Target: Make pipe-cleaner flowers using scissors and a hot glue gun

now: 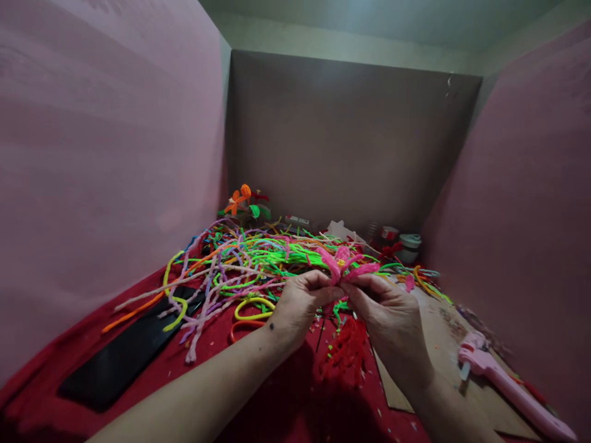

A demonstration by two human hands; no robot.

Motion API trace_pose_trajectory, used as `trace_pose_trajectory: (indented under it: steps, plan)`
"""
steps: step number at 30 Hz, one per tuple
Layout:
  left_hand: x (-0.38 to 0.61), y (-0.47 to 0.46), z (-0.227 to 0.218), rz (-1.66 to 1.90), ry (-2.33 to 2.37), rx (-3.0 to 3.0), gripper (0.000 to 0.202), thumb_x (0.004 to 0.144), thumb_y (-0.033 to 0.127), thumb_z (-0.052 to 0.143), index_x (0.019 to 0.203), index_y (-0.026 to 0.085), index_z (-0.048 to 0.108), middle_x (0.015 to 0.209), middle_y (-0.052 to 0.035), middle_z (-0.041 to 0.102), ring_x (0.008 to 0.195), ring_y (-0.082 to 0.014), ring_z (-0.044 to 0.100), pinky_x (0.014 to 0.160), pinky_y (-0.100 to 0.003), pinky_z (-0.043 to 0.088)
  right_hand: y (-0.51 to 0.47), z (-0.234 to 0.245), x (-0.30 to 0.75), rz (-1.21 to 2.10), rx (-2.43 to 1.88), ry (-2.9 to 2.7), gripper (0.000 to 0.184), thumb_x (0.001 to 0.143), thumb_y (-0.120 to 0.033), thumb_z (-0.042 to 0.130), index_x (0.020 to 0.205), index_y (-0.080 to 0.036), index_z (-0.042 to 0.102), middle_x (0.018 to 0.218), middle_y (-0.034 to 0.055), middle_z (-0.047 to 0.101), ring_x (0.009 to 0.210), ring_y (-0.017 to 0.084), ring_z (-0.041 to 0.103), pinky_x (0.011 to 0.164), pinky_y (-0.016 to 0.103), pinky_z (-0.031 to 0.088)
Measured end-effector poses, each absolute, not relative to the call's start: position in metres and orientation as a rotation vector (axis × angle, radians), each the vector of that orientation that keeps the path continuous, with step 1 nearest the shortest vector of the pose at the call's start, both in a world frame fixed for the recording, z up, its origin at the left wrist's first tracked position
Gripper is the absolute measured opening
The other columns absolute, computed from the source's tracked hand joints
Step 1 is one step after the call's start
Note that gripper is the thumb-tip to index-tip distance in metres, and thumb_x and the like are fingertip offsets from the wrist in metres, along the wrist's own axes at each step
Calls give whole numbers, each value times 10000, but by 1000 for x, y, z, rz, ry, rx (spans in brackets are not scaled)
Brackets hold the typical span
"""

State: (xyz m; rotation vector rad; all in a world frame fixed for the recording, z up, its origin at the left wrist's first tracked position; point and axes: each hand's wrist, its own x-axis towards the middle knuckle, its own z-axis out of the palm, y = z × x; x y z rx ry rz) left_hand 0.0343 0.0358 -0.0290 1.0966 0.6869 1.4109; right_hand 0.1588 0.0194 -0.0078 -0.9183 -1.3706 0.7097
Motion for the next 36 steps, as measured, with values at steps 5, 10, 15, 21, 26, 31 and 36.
trace_pose_trajectory:
  steps: [5, 10, 15, 21, 26, 31, 36]
  plan:
    - [34, 35, -28, 1398, 721, 1089, 161, 544, 198, 763, 558, 138, 614, 518, 44, 523, 488, -56, 409, 514, -198, 325, 21, -9, 162, 793, -884, -1392, 80, 648, -235, 687, 697, -171, 682, 650, 6, 650, 591, 131, 556, 582, 266, 476]
    - [34, 33, -24, 1388, 755, 1097, 166, 507, 189, 773, 543, 138, 619, 529, 36, 545, 492, -62, 427, 513, -201, 334, 24, -10, 164, 912, -822, -1393, 73, 645, -222, 688, 706, -183, 681, 664, 1, 646, 620, 134, 557, 588, 261, 467]
    - [32, 34, -24, 1378, 768, 1145, 171, 505, 213, 776, 548, 132, 632, 512, 40, 530, 485, -57, 415, 506, -200, 331, 28, -11, 164, 990, -771, -1370, 95, 609, -230, 719, 658, -174, 659, 634, -5, 625, 615, 125, 533, 589, 247, 450]
    - [31, 33, -21, 1311, 735, 1149, 202, 494, 219, 789, 528, 131, 610, 500, 48, 528, 443, -44, 393, 457, -191, 325, 37, -19, 169, 1008, -782, -1442, 113, 650, -280, 725, 711, -190, 693, 705, 8, 630, 659, 134, 535, 625, 258, 448]
    - [29, 28, -17, 1245, 687, 1192, 118, 525, 168, 753, 558, 126, 648, 539, 27, 574, 470, -59, 436, 472, -192, 349, 37, -24, 172, 916, -666, -1499, 20, 661, -261, 728, 667, -242, 726, 706, 2, 588, 718, 145, 515, 659, 266, 442]
    - [26, 26, -15, 1202, 629, 1260, 126, 528, 93, 726, 488, 124, 610, 470, 61, 489, 447, -34, 356, 478, -181, 318, 25, -20, 175, 790, -553, -1583, 97, 703, -187, 694, 647, -263, 714, 687, -1, 562, 683, 133, 504, 610, 241, 432]
    - [25, 27, -14, 1080, 564, 1269, 83, 530, 67, 696, 530, 119, 631, 492, 50, 495, 483, -50, 381, 508, -194, 319, 20, -18, 178, 778, -538, -1649, 116, 748, -185, 657, 699, -275, 713, 684, -7, 559, 696, 128, 503, 635, 236, 426]
